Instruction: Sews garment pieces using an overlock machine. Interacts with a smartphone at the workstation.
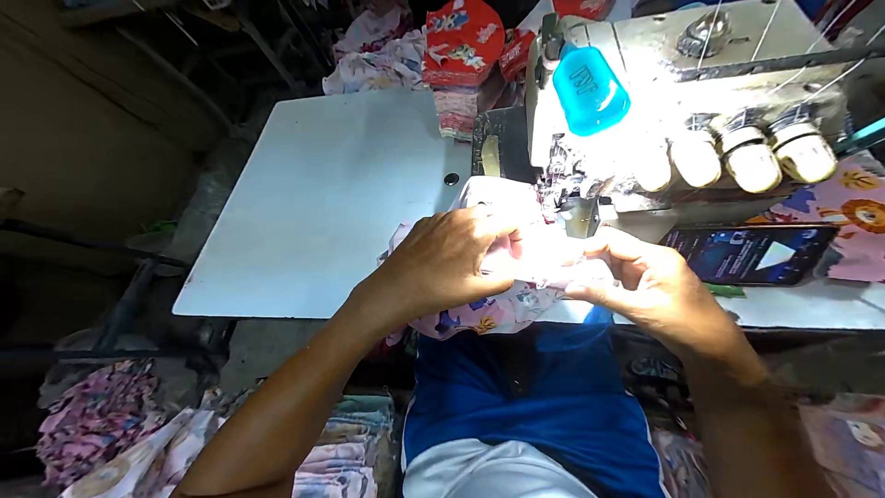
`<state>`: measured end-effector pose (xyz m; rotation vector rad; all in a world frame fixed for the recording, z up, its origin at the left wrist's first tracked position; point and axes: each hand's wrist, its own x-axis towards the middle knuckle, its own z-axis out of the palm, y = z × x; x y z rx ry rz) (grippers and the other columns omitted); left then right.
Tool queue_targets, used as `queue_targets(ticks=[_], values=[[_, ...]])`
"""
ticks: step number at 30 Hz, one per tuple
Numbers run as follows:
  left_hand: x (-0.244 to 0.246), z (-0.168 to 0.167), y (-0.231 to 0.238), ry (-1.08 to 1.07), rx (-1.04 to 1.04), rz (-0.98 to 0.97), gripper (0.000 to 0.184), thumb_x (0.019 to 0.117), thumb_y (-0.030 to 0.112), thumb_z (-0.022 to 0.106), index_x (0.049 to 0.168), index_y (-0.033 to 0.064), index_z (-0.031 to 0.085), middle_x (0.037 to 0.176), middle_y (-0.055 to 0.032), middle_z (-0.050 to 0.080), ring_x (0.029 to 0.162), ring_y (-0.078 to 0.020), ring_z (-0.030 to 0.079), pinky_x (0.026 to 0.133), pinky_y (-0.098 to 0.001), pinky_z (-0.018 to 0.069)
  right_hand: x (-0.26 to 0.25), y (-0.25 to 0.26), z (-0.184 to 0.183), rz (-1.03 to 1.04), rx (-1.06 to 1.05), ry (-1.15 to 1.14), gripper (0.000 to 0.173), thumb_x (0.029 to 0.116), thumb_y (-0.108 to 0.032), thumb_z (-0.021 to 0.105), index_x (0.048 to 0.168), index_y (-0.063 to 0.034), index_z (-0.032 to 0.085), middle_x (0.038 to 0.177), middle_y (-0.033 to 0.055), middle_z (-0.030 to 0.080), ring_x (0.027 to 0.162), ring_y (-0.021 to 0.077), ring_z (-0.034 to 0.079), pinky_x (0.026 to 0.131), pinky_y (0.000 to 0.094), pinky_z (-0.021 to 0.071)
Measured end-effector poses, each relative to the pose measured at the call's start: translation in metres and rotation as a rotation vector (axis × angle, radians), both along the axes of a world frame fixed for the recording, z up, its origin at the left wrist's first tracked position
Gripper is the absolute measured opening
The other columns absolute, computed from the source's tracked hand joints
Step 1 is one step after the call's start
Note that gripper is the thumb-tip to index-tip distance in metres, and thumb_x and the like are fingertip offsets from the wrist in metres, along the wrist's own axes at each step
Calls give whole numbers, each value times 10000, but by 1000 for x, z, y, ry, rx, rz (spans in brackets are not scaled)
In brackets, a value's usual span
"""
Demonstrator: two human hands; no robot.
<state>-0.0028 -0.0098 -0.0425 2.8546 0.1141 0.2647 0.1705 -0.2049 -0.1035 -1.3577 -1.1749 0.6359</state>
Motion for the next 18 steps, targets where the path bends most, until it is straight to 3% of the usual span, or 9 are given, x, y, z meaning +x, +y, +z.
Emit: queue_targets(ticks=[4, 7, 11, 15, 18], values=[[4, -5, 1, 26, 115, 23, 383, 830, 392, 696, 1115, 136, 715, 890, -79, 623, 774, -243, 620, 598, -390, 451, -16, 5, -8, -133, -43, -87, 424, 802, -228, 844, 1200, -133, 733, 988, -50, 620, 827, -4, 608, 683, 124, 523], [5, -8, 4, -6, 71, 18, 332, 883, 369, 649, 1091, 123, 732, 924, -91, 647, 823, -247, 634, 638, -397, 466, -25, 8, -15, -236, -16, -123, 364, 818, -222, 825, 1158, -121, 744, 961, -41, 614, 800, -14, 594, 668, 120, 508], [8, -10, 10, -43, -18, 11, 269, 962, 408, 603, 976, 180, 746, 917, -26, 657, 880, -178, 628, 713, -356, 470, -33, 10, -24, -325, -4, -98, 207, 876, -248, 769, 1024, -139, 675, 913, -52, 629, 764, -14, 592, 659, 141, 498], [9, -10, 12, -35, -60, 15, 250, 947, 400, 641, 957, 178, 757, 908, -23, 648, 887, -166, 617, 728, -345, 464, -35, 10, -27, -311, 36, -146, 198, 927, -210, 710, 1095, -127, 773, 906, -47, 600, 788, -25, 565, 680, 111, 471], [9, -11, 12, -24, -74, 26, 265, 920, 422, 681, 967, 172, 757, 908, -25, 643, 886, -168, 615, 732, -349, 467, -38, 9, -28, -298, 25, -150, 221, 937, -206, 708, 1127, -120, 780, 914, -40, 566, 803, -26, 554, 695, 94, 471]])
